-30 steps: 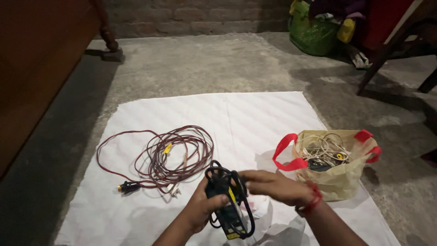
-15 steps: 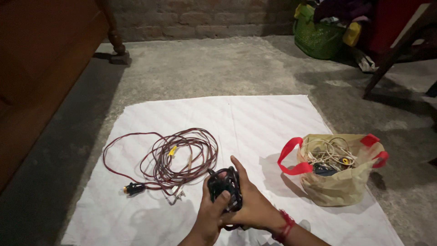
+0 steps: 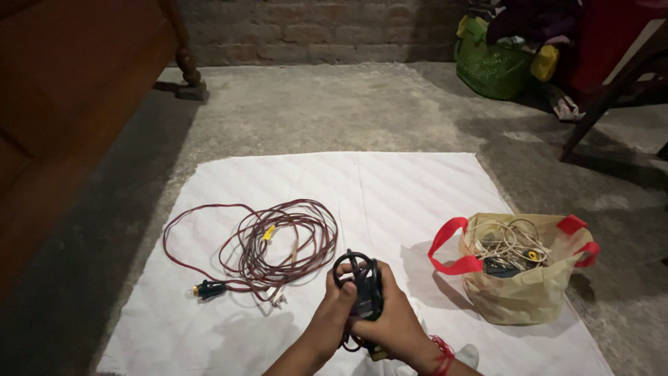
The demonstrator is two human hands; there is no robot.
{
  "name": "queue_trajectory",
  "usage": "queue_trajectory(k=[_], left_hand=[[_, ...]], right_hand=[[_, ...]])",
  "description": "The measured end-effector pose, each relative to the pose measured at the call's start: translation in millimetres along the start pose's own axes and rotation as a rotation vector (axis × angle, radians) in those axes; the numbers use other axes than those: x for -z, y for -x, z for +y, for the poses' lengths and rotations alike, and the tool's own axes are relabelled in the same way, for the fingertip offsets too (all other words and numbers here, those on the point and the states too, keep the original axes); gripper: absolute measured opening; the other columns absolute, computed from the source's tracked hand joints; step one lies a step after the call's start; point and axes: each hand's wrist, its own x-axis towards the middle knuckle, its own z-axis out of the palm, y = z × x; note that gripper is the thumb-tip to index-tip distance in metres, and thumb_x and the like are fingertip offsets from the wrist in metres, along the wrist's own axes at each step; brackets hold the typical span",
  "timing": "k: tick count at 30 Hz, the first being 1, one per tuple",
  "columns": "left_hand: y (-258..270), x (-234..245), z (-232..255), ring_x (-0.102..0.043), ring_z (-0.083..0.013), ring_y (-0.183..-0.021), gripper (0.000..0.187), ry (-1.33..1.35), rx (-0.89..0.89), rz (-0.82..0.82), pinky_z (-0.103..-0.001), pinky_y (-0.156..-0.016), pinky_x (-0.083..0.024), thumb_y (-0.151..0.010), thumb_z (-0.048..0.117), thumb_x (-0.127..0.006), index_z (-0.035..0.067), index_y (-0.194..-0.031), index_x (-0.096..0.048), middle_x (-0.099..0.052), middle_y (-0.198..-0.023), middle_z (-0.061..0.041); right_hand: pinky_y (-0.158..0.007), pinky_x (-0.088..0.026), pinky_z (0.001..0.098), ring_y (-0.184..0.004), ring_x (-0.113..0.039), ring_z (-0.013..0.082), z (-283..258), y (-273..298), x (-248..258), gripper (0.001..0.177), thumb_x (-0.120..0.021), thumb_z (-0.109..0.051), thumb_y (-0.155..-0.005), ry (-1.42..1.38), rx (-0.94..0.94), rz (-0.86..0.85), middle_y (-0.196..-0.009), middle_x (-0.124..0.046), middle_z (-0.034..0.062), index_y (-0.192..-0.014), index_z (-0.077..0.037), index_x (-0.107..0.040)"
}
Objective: The person sits on the floor and wipes various electronic cables and a power adapter with a white cloth. They handle the items one by one, cleaning the connectors and cords before placing them into a beige tote bag.
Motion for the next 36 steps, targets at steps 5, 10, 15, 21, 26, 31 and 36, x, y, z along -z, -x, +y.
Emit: queue_trajectory(k=[5,10,15,21,26,31,36], left_hand=[[-1,-7,-1,-0.055,-0.0205,-0.124,0.08,-0.114,-0.223,-0.042,-0.033,-0.106,-0.045,-0.099,0.052,-0.051,0.004,-0.156,-0.023,-0.056,-0.139,-0.015],[15,-11,4,-0.036,-0.0272,-0.15,0.073,-0.341,-0.384,-0.001,-0.037,-0.12,-0.028,-0.105,0.036,-0.046,0.001,-0.161,-0.015,-0.035,-0.162,-0.019],[15,-8,9,-0.027,-0.0323,-0.156,0.061,-0.597,-0.435,0.025,-0.041,-0.123,-0.022,-0.105,0.024,-0.045,0.0,-0.159,-0.028,-0.03,-0.165,-0.023],[18,-11,19,-0.047,-0.0279,-0.144,0.071,-0.507,-0.449,0.057,-0.039,-0.118,-0.035,-0.097,0.029,-0.063,0.003,-0.155,-0.033,-0.046,-0.156,-0.018],[14,-2,18,-0.048,-0.0262,-0.142,0.076,-0.388,-0.395,0.108,-0.041,-0.111,-0.041,-0.094,0.03,-0.065,0.007,-0.157,-0.029,-0.047,-0.156,-0.015],[5,8,6,-0.053,-0.0258,-0.138,0.073,-0.35,-0.297,0.131,-0.042,-0.105,-0.048,-0.094,0.032,-0.063,0.01,-0.156,-0.033,-0.054,-0.15,-0.014],[3,11,0,-0.061,-0.0255,-0.13,0.073,-0.528,-0.212,0.096,-0.041,-0.101,-0.051,-0.092,0.032,-0.066,0.013,-0.155,-0.034,-0.058,-0.145,-0.013]], right_hand=[[-0.071,-0.058,0.03,-0.079,-0.069,0.0161,24,-12,6,0.08,-0.082,-0.019,-0.06,0.113,0.0,0.114,-0.095,-0.071,0.0082,-0.132,-0.013,-0.048],[-0.081,-0.058,0.0297,-0.094,-0.067,0.0133,56,-32,17,0.076,-0.087,-0.011,-0.065,-0.196,0.162,0.14,-0.106,-0.068,0.0057,-0.13,-0.007,-0.048],[-0.079,-0.058,0.033,-0.092,-0.069,0.0175,60,-34,31,0.074,-0.082,-0.004,-0.069,-0.404,-0.004,0.171,-0.105,-0.069,0.008,-0.135,-0.009,-0.048],[-0.079,-0.058,0.036,-0.091,-0.069,0.0202,50,-30,39,0.073,-0.076,-0.003,-0.073,-0.585,-0.002,0.115,-0.103,-0.069,0.0094,-0.138,-0.014,-0.046],[-0.082,-0.061,0.0393,-0.095,-0.073,0.0242,35,-29,45,0.071,-0.071,-0.004,-0.073,-0.73,0.013,0.044,-0.111,-0.072,0.0139,-0.137,-0.015,-0.042],[-0.078,-0.06,0.0411,-0.091,-0.071,0.0244,51,-42,80,0.074,-0.074,-0.001,-0.076,-0.645,0.159,0.142,-0.109,-0.068,0.0151,-0.141,-0.012,-0.04],[-0.086,-0.059,0.0354,-0.098,-0.071,0.0188,57,-64,190,0.067,-0.082,-0.005,-0.075,-0.136,0.227,0.218,-0.114,-0.07,0.0123,-0.135,-0.003,-0.051]])
